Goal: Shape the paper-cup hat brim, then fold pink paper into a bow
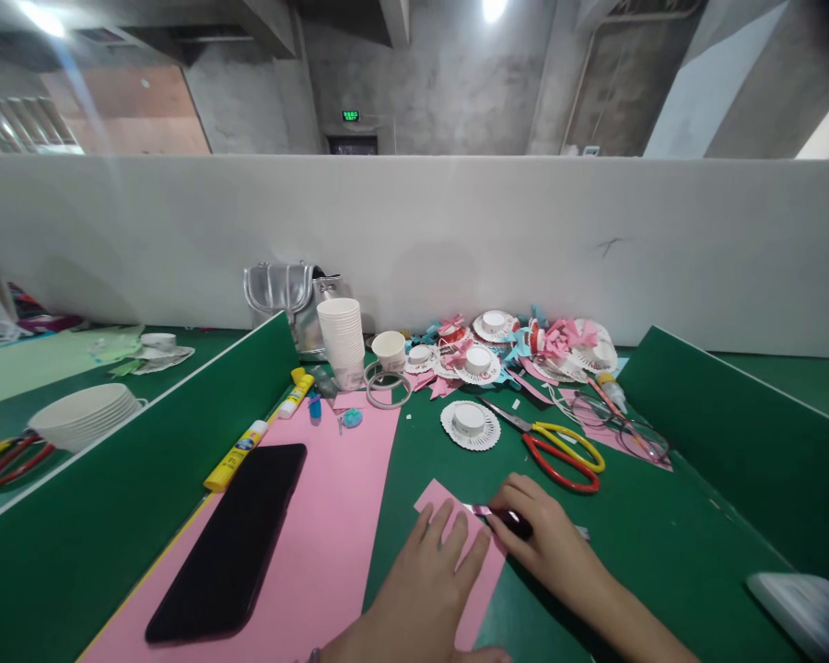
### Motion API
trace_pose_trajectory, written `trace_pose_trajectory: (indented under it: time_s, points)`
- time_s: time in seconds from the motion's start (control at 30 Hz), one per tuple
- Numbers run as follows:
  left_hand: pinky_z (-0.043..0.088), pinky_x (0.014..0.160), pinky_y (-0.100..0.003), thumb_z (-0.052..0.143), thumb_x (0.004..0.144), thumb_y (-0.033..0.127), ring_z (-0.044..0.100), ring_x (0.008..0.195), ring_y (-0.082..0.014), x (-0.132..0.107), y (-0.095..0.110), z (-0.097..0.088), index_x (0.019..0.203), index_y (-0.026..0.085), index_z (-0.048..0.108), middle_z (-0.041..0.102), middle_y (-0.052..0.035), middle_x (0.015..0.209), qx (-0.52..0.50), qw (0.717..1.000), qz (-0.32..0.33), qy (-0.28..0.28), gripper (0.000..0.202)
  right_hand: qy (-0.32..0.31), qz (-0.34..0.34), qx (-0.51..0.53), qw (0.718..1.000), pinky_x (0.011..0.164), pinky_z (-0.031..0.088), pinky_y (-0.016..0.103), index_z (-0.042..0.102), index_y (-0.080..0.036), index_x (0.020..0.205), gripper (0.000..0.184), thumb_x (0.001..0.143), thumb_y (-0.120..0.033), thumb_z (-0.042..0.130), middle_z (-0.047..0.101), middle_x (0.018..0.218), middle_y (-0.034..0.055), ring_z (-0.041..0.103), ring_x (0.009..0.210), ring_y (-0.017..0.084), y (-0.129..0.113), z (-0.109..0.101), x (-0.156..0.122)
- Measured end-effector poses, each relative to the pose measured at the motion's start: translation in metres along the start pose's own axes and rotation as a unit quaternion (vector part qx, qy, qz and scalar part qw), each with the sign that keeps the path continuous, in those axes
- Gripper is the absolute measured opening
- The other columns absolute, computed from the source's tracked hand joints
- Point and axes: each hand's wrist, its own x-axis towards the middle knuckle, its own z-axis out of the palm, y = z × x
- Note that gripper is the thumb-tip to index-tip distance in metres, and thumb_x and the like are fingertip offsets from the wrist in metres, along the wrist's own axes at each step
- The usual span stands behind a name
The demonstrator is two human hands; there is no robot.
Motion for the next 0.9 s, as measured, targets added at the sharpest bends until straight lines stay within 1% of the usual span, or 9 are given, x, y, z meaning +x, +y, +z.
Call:
trace_pose_trajectory:
  time_s: [0.13,0.27,0.37,0.57,0.73,0.9]
  points:
    - [0.026,0.095,-0.050,0.026,0.072,0.067,0.033,0.117,-0.0338,0.000,0.001,-0.003,0.128,0.013,0.030,0.042,-0.0152,0.126,-0.004,1.000,-0.003,0.007,0.077,0.005,-0.005,0.001,1.000,0.059,0.040,0.028,0.050,-0.018,0.070,0.015,0.083,-0.019,0.041,0.049,0.071,0.0030,0.046,0.067,0.015,0.003,0.002,-0.002]
    - [0.028,0.095,-0.048,0.029,0.071,0.066,0.035,0.115,-0.0335,0.000,0.001,0.000,0.127,0.014,0.032,0.043,-0.0144,0.125,0.003,1.000,-0.004,0.018,0.076,0.004,-0.010,0.007,1.000,0.058,0.040,0.027,0.050,-0.018,0.070,0.015,0.082,-0.020,0.042,0.048,0.069,0.0024,0.047,0.065,0.015,0.007,-0.001,-0.002]
    - [0.027,0.095,-0.049,0.030,0.071,0.066,0.034,0.116,-0.0338,0.001,0.000,0.001,0.127,0.015,0.032,0.043,-0.0148,0.126,0.001,1.000,-0.004,0.014,0.076,0.000,-0.010,0.013,1.000,0.057,0.039,0.026,0.051,-0.018,0.068,0.015,0.081,-0.019,0.043,0.048,0.067,0.0016,0.047,0.064,0.014,0.007,-0.002,-0.001]
    - [0.027,0.095,-0.050,0.026,0.073,0.066,0.033,0.117,-0.0344,0.001,0.001,-0.004,0.128,0.013,0.031,0.042,-0.0162,0.126,-0.020,1.000,-0.007,-0.008,0.076,0.009,-0.015,0.011,1.000,0.058,0.039,0.025,0.051,-0.018,0.068,0.015,0.081,-0.017,0.044,0.049,0.069,0.0017,0.047,0.065,0.014,0.004,0.000,0.004]
    - [0.026,0.095,-0.050,0.028,0.072,0.066,0.031,0.118,-0.0341,0.001,0.002,-0.004,0.127,0.013,0.031,0.043,-0.0163,0.125,-0.019,1.000,-0.004,0.005,0.076,0.009,-0.025,0.004,1.000,0.059,0.040,0.026,0.052,-0.017,0.068,0.014,0.080,-0.017,0.045,0.049,0.069,0.0024,0.047,0.066,0.014,0.002,0.003,0.012]
    - [0.026,0.095,-0.050,0.026,0.073,0.066,0.032,0.118,-0.0345,0.001,0.001,-0.003,0.129,0.013,0.029,0.041,-0.0164,0.127,-0.018,1.000,-0.004,0.005,0.077,0.002,-0.025,0.000,1.000,0.059,0.040,0.026,0.053,-0.017,0.070,0.012,0.080,-0.015,0.045,0.049,0.070,0.0028,0.047,0.067,0.015,0.002,0.003,0.015]
